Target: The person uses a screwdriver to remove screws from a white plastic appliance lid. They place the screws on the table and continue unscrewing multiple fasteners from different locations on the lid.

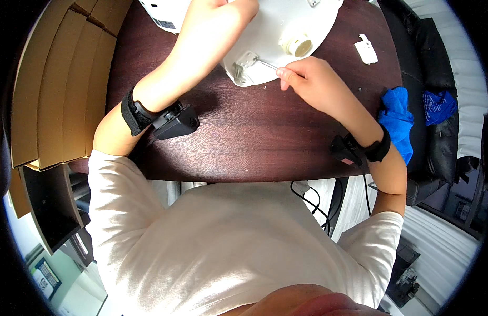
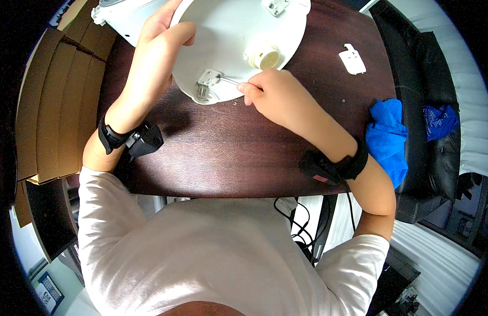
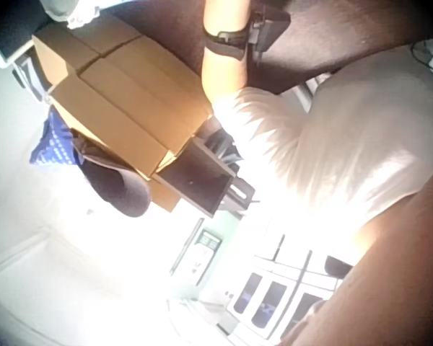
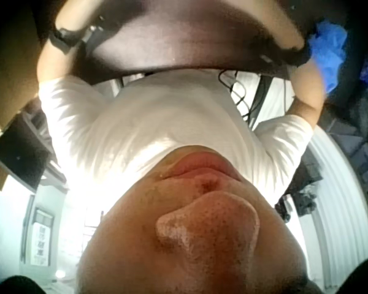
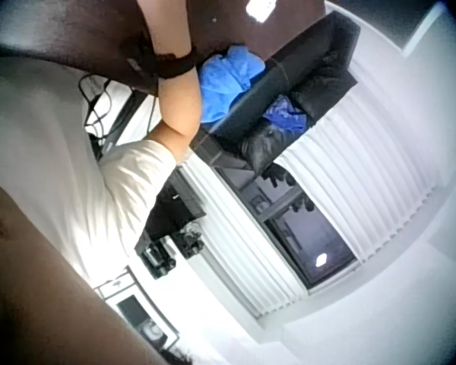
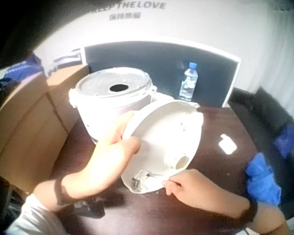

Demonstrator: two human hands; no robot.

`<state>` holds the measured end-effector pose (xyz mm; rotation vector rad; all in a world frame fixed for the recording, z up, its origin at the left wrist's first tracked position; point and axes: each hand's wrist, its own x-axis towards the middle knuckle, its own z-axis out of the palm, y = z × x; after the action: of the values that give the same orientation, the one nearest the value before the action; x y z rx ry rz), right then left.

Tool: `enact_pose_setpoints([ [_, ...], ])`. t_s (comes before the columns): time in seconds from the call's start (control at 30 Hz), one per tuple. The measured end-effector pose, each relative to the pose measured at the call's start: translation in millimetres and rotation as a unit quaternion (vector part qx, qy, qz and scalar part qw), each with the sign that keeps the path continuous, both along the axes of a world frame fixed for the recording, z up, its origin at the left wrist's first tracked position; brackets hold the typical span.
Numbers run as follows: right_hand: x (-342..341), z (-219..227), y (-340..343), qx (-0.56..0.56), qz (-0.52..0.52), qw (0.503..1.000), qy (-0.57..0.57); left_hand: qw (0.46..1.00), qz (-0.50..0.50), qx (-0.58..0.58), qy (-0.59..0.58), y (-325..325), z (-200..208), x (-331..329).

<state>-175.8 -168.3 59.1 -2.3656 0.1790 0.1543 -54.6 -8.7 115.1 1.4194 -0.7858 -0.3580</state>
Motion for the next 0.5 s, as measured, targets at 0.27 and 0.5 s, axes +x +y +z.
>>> enact_pose_setpoints([
  [0.27, -11.6, -0.8, 13.6, 0.491, -0.106, 0.829, 0.246, 0.999, -0.027, -0.028, -0.009, 2.1, -3.3, -0.4],
  [0.5, -21.3, -4.0, 17.3, 0.328, -0.063, 0.930, 0.152, 0.999, -0.023, -0.012, -0.029, 4.0, -5.4, 9.4],
])
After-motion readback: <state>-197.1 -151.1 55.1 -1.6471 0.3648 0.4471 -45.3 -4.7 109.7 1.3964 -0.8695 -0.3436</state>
